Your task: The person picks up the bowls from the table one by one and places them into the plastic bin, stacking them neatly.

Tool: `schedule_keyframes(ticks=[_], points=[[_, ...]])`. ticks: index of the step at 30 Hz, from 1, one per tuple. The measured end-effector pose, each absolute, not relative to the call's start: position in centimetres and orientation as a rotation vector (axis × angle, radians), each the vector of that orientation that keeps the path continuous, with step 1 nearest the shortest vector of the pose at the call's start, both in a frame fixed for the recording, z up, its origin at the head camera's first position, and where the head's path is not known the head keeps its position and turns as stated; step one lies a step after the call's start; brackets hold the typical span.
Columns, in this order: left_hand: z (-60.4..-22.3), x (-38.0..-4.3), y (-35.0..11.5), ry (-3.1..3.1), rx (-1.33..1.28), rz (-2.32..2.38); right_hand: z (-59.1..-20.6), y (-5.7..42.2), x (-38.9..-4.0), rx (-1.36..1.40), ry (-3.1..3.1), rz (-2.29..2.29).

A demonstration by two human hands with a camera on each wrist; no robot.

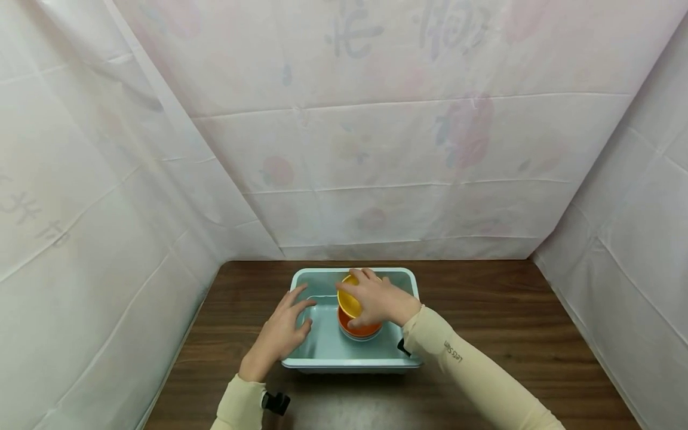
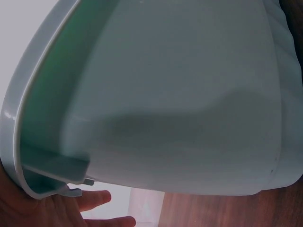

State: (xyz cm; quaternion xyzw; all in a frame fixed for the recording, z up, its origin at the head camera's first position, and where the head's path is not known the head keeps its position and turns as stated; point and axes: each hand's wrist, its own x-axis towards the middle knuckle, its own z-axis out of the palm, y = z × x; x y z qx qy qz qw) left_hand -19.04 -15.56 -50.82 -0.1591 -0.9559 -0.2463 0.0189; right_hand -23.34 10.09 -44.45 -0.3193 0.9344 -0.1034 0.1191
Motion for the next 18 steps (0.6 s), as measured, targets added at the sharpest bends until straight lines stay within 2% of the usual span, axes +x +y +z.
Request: schedule_keyframes(ticks=[18], points=[[-50.7, -19.0, -15.5, -2.972, -0.485, -0.767, -45.7, 9.7, -23.2, -1.012, 2.752, -0.224]])
